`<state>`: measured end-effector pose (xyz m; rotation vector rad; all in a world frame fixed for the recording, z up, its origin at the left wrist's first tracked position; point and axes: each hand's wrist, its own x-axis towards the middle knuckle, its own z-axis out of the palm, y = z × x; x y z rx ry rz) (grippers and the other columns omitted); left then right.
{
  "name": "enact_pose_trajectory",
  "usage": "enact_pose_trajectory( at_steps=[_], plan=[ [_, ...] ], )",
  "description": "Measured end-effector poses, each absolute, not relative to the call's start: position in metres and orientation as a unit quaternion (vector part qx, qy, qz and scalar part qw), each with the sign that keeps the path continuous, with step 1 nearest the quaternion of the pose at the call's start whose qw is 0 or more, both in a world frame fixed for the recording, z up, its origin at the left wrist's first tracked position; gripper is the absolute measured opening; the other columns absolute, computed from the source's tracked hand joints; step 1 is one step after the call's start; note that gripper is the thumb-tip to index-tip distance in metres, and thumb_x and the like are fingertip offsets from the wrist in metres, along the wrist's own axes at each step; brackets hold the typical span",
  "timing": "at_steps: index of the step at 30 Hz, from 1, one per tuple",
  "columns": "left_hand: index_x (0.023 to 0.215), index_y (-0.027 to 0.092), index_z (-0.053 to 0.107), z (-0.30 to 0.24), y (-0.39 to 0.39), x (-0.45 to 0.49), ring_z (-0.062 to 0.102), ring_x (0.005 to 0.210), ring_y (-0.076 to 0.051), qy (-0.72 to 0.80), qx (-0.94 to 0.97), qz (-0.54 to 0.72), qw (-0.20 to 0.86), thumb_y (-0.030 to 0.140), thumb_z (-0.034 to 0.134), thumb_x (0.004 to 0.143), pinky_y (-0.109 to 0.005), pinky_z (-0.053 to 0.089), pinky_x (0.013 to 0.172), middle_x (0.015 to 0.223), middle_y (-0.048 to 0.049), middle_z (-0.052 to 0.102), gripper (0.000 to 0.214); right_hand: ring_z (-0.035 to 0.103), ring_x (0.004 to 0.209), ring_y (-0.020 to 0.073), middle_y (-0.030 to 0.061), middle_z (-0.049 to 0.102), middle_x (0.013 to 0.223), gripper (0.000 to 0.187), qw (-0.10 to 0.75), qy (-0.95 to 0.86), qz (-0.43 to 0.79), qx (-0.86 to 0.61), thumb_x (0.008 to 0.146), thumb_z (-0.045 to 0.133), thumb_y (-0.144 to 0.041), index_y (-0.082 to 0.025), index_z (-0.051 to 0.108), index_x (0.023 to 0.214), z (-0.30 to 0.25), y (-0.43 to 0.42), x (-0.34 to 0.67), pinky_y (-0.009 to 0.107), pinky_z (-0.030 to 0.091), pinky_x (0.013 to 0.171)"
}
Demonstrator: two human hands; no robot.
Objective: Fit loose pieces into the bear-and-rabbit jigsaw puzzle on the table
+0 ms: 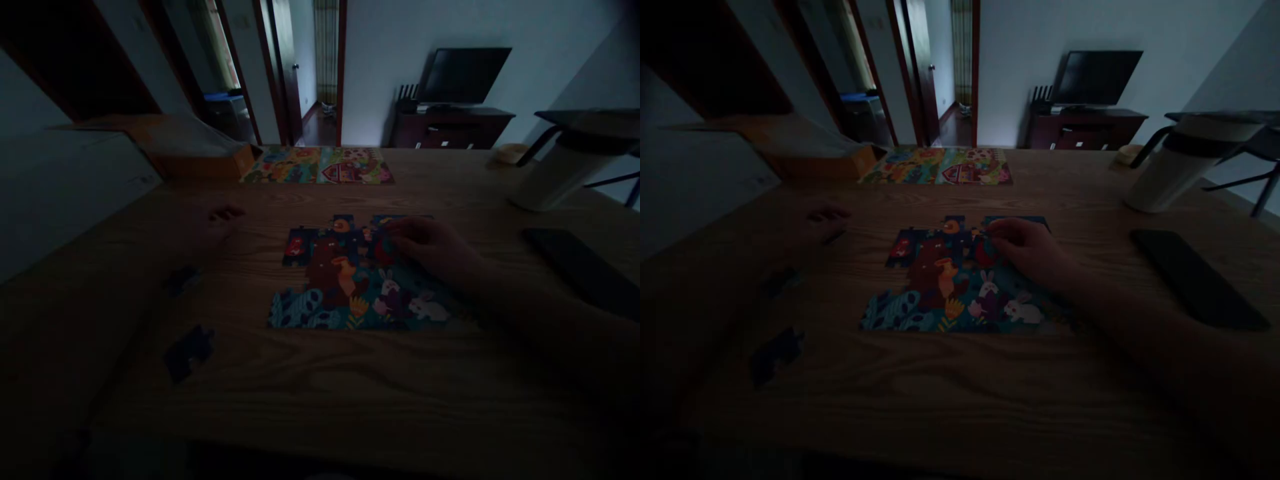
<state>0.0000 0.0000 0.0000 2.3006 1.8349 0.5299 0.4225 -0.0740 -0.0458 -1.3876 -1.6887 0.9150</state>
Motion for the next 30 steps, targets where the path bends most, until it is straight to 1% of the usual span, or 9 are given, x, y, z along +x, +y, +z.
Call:
enact_pose_trajectory(
  at_steps=[4, 6, 9, 11, 13, 19, 24, 27, 30],
  plan=[
    [0.117, 0.013, 0.067, 0.002, -0.008, 0.007, 0.060, 0.089, -0.017, 0.627, 0.749, 0.190, 0.093, 0.039, 0.056, 0.093, -0.028, 0.048, 0.081, 0.102, -0.0025, 0.069, 0.036, 0.069, 0.075, 0.0196, 0.0050, 0.073, 0.089, 0.026, 0.396, -0.642, 0.388, -0.530, 0.083, 0.075, -0.036, -0.021, 0.071, 0.103, -0.038, -0.081, 0.418, 0.031, 0.057, 0.061],
    [0.117, 0.016, 0.068, 0.002, -0.018, 0.023, 0.062, 0.091, -0.018, 0.575, 0.783, 0.216, 0.096, 0.044, 0.059, 0.092, -0.030, 0.050, 0.083, 0.105, -0.0036, 0.070, 0.038, 0.069, 0.075, 0.0194, 0.0052, 0.073, 0.088, 0.026, 0.397, -0.638, 0.420, -0.508, 0.081, 0.076, -0.036, -0.020, 0.069, 0.101, -0.031, -0.086, 0.407, 0.031, 0.058, 0.062],
    [0.123, 0.022, 0.067, 0.000, -0.040, 0.057, 0.064, 0.107, -0.024, 0.404, 0.880, 0.217, 0.125, 0.055, 0.071, 0.085, -0.035, 0.052, 0.093, 0.124, -0.0057, 0.068, 0.050, 0.071, 0.078, 0.0200, 0.0056, 0.073, 0.090, 0.022, 0.384, -0.665, 0.441, -0.465, 0.081, 0.076, -0.031, -0.020, 0.067, 0.097, -0.020, -0.088, 0.384, 0.032, 0.060, 0.066],
    [0.135, 0.027, 0.062, -0.003, -0.053, 0.075, 0.059, 0.124, -0.026, 0.300, 0.926, 0.171, 0.153, 0.055, 0.076, 0.084, -0.038, 0.048, 0.106, 0.140, -0.0054, 0.060, 0.060, 0.072, 0.081, 0.0198, 0.0056, 0.073, 0.092, 0.017, 0.375, -0.683, 0.448, -0.439, 0.082, 0.074, -0.026, -0.021, 0.066, 0.096, -0.016, -0.085, 0.365, 0.033, 0.061, 0.070],
    [0.144, 0.031, 0.056, -0.005, -0.062, 0.082, 0.056, 0.131, -0.026, 0.254, 0.943, 0.156, 0.150, 0.053, 0.078, 0.085, -0.039, 0.044, 0.112, 0.147, -0.0048, 0.055, 0.066, 0.071, 0.082, 0.0190, 0.0051, 0.074, 0.094, 0.013, 0.374, -0.698, 0.452, -0.411, 0.083, 0.072, -0.022, -0.021, 0.065, 0.095, -0.017, -0.078, 0.346, 0.033, 0.061, 0.072],
    [0.137, 0.031, 0.062, -0.009, -0.060, 0.065, 0.065, 0.112, -0.024, 0.276, 0.946, 0.134, 0.103, 0.042, 0.070, 0.093, -0.034, 0.051, 0.096, 0.127, -0.0031, 0.067, 0.046, 0.071, 0.083, 0.0176, 0.0037, 0.074, 0.092, 0.011, 0.343, -0.724, 0.456, -0.387, 0.085, 0.068, -0.016, -0.020, 0.065, 0.095, -0.029, -0.063, 0.312, 0.029, 0.060, 0.070],
    [0.127, 0.030, 0.069, -0.013, -0.053, 0.057, 0.064, 0.114, -0.021, 0.228, 0.959, 0.087, 0.146, 0.039, 0.070, 0.095, -0.031, 0.050, 0.094, 0.126, -0.0014, 0.068, 0.033, 0.072, 0.087, 0.0196, 0.0051, 0.074, 0.097, 0.014, 0.330, -0.717, 0.459, -0.408, 0.085, 0.070, -0.019, -0.020, 0.066, 0.098, -0.035, -0.063, 0.321, 0.032, 0.062, 0.075],
    [0.132, 0.030, 0.067, -0.014, -0.052, 0.056, 0.065, 0.115, -0.022, 0.241, 0.956, 0.090, 0.142, 0.043, 0.068, 0.096, -0.032, 0.050, 0.094, 0.131, -0.0030, 0.066, 0.038, 0.072, 0.089, 0.0196, 0.0040, 0.073, 0.097, 0.013, 0.327, -0.701, 0.485, -0.408, 0.085, 0.070, -0.018, -0.021, 0.066, 0.097, -0.036, -0.063, 0.327, 0.032, 0.062, 0.078],
    [0.139, 0.025, 0.063, -0.012, -0.057, 0.059, 0.063, 0.119, -0.027, 0.275, 0.950, 0.078, 0.128, 0.055, 0.071, 0.091, -0.037, 0.050, 0.100, 0.136, -0.0083, 0.063, 0.057, 0.073, 0.087, 0.0193, 0.0030, 0.073, 0.093, 0.012, 0.321, -0.694, 0.503, -0.404, 0.085, 0.070, -0.019, -0.022, 0.065, 0.096, -0.037, -0.065, 0.326, 0.032, 0.062, 0.077]
  ],
)
